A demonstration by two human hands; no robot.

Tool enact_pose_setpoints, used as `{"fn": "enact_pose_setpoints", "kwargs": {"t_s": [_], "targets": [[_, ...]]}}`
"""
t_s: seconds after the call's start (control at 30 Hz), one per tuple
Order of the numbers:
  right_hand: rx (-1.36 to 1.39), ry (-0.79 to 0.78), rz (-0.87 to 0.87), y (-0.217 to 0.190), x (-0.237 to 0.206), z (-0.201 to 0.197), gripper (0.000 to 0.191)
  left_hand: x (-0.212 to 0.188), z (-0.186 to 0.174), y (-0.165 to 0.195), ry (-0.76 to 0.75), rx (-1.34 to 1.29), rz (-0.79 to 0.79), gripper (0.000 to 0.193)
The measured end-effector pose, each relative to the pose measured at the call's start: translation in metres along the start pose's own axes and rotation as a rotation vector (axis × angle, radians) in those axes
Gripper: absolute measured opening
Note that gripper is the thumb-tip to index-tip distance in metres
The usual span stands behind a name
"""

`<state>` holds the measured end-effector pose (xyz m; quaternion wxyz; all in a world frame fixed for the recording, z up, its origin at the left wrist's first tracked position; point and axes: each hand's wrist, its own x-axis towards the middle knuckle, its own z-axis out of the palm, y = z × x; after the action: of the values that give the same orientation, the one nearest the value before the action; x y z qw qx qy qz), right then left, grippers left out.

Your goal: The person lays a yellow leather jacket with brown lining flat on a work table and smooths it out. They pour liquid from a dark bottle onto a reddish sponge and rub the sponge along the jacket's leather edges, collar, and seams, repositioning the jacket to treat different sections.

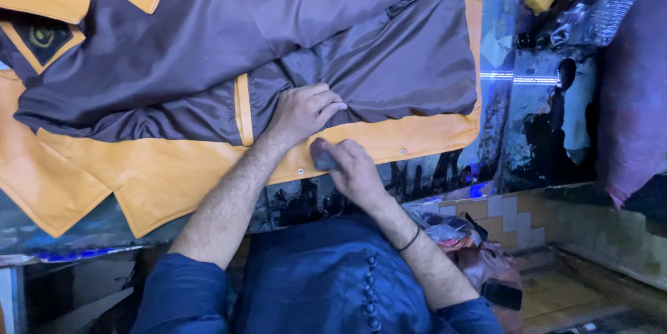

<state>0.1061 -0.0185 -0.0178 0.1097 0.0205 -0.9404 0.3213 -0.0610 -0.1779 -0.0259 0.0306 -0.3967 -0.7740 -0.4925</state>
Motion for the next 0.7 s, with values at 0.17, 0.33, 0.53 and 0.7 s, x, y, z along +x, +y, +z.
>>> {"fn": "enact_pose_setpoints", "kwargs": {"t_s": [0.17,0.33,0.53,0.7], "targets": [[-0.187,0.080,0.106,-0.018,0.023,-0.001,0.034,0.000,0.001,-0.005,-0.005,0.002,-0.026,0.020],[-0.244,-0.150,-0.269,-0.014,0.031,-0.003,0.041,-0.002,-0.002,-0.008,-0.008,-0.016,-0.021,0.021],[-0.312,-0.128,-0.297,0.003,0.036,-0.044,0.039,-0.002,-0.002,-0.009,-0.037,-0.018,-0.025,0.020],[-0.493,-0.020,-0.045,-0.008,0.042,-0.072,0.042,0.001,-0.004,-0.008,-0.037,-0.048,-0.025,0.021]]}}
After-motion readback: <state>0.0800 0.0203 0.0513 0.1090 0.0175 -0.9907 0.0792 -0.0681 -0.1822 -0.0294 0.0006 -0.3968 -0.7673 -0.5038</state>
